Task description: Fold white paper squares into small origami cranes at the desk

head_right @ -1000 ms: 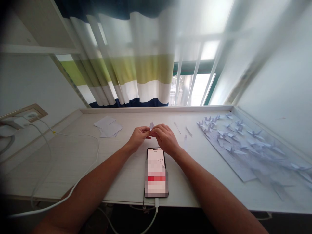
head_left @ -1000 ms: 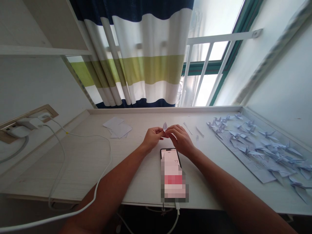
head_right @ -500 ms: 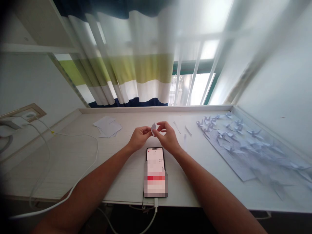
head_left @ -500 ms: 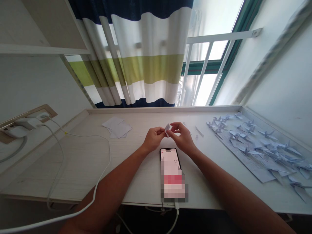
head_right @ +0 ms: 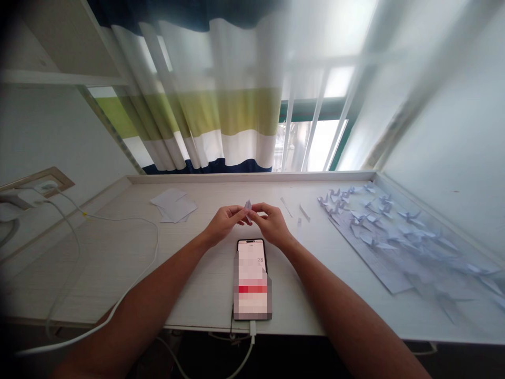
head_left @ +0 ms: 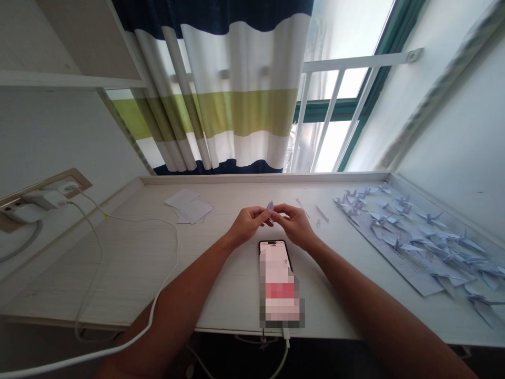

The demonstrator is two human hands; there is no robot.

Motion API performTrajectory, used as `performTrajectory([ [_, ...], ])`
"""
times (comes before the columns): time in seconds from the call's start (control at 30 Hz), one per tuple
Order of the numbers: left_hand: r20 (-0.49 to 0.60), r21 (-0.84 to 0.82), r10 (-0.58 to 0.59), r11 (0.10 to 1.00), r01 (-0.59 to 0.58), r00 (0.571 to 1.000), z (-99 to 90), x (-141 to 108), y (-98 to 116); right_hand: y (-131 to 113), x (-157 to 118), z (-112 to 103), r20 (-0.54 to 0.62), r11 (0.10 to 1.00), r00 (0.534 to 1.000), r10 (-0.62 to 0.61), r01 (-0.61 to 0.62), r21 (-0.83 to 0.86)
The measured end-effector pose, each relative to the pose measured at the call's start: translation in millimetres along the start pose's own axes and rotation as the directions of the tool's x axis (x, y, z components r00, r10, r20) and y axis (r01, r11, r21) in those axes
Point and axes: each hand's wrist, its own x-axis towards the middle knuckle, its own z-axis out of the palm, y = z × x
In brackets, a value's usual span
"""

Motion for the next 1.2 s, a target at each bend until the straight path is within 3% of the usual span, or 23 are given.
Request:
performTrajectory([
  [0.27, -0.006, -0.030, 0.039, 0.999, -0.039, 0.999, 0.0, 4, -11, 6, 1, 3, 0.019, 0.997, 1.000, 0.008, -0.009, 0.077],
  [0.5, -0.091, 0.016, 0.072, 0.997, -0.071, 0.993, 5.6, 4, -12, 6, 2, 2, 0.031, 0.995, 0.999, 0.007, -0.010, 0.100],
  [0.73, -0.194, -0.042, 0.072, 0.996, -0.081, 0.978, 5.0, 6, -15, 15, 2, 4, -0.093, 0.998, 0.994, 0.054, -0.055, -0.007],
  [0.87, -0.255, -0.038, 0.065, 0.996, -0.077, 0.965, 7.2, 6, -16, 13, 1, 4, -0.031, 0.997, 0.997, 0.069, -0.071, -0.037],
  [1.2, -0.273, -0.077, -0.025, 0.997, 0.004, 0.962, 8.3, 6, -13, 8, 0, 6, 0.023, 0.994, 0.994, 0.106, -0.106, 0.006],
])
